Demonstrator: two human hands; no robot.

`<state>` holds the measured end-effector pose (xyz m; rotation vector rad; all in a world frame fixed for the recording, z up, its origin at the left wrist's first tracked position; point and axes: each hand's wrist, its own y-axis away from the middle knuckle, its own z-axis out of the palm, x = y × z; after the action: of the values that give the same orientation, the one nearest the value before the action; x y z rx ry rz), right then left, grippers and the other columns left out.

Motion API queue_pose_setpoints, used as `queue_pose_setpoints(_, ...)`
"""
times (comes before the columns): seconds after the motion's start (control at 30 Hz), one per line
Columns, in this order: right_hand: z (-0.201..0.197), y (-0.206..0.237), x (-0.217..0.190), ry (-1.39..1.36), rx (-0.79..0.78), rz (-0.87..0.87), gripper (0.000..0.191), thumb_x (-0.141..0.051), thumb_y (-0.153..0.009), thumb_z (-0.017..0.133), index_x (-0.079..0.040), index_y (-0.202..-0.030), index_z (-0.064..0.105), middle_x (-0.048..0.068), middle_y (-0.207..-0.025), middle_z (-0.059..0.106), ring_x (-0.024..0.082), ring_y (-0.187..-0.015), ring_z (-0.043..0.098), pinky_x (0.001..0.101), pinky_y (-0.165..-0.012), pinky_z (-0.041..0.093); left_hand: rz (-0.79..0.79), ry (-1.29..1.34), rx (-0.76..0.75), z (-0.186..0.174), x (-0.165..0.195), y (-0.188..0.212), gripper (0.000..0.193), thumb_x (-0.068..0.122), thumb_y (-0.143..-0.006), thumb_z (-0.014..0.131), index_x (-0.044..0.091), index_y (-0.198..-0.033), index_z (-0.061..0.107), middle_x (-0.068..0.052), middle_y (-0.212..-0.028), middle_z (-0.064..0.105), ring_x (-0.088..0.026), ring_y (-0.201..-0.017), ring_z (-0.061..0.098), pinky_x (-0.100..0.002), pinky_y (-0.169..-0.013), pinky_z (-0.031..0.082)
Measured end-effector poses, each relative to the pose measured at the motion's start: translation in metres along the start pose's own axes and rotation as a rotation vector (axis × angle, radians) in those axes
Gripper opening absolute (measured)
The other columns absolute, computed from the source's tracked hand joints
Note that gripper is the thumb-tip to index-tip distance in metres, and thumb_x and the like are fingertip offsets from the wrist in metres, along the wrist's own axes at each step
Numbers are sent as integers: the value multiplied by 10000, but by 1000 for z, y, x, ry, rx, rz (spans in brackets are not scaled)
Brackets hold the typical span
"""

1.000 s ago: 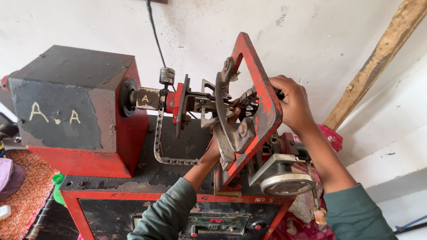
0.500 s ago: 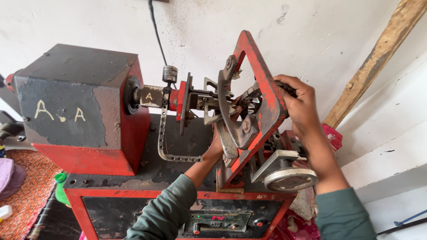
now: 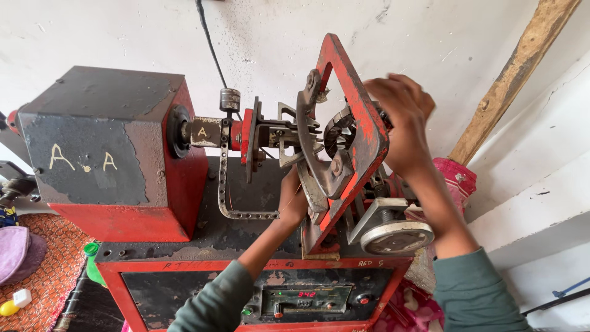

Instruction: The person adjusts internal components of a red and black electrical machine using a screwdriver and their hands. They tighten parts, rotate a wheel, and press buttons on the control panel. The machine starts and runs briefly before the person continues adjusting internal parts.

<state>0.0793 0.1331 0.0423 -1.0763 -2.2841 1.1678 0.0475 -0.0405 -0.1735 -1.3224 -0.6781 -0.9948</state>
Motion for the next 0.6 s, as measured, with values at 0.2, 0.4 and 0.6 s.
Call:
queue_pose_setpoints(0.2, -2, -12, -7, -75, -160, -75, 132, -198, -947, 744, -115, -1044, 777, 48, -1242, 695, 290, -1370, 453, 493, -1145, 215, 187, -652, -141, -30, 43, 40, 201, -16, -942, 618, -54, -1139, 625, -202, -1074, 614, -373, -915, 648, -404, -758, 533)
queue_pose_setpoints(0.4, 11, 1, 1, -124, 60, -54, 170, -80, -918, 731, -18, -1077, 728, 121, -1189, 654, 284, -1114, 599, 408, -938, 481, 139, -1575, -1183, -18, 173, 87, 654, 179, -788, 749, -125, -1319, 518, -52, -805, 702, -242, -763, 713, -385, -587, 550)
queue_pose_setpoints(0.6, 16, 19, 5, 1, 236, -83, 212, -35, -858, 793, 18, -1042, 702, 105, -1091, 661, 305, -1035, 641, 403, -836, 536, 387, -1617, -703, -40, 271, 25, 126, 114, -863, 614, 91, -748, 660, -95, -677, 659, -272, -615, 676, -436, -505, 534)
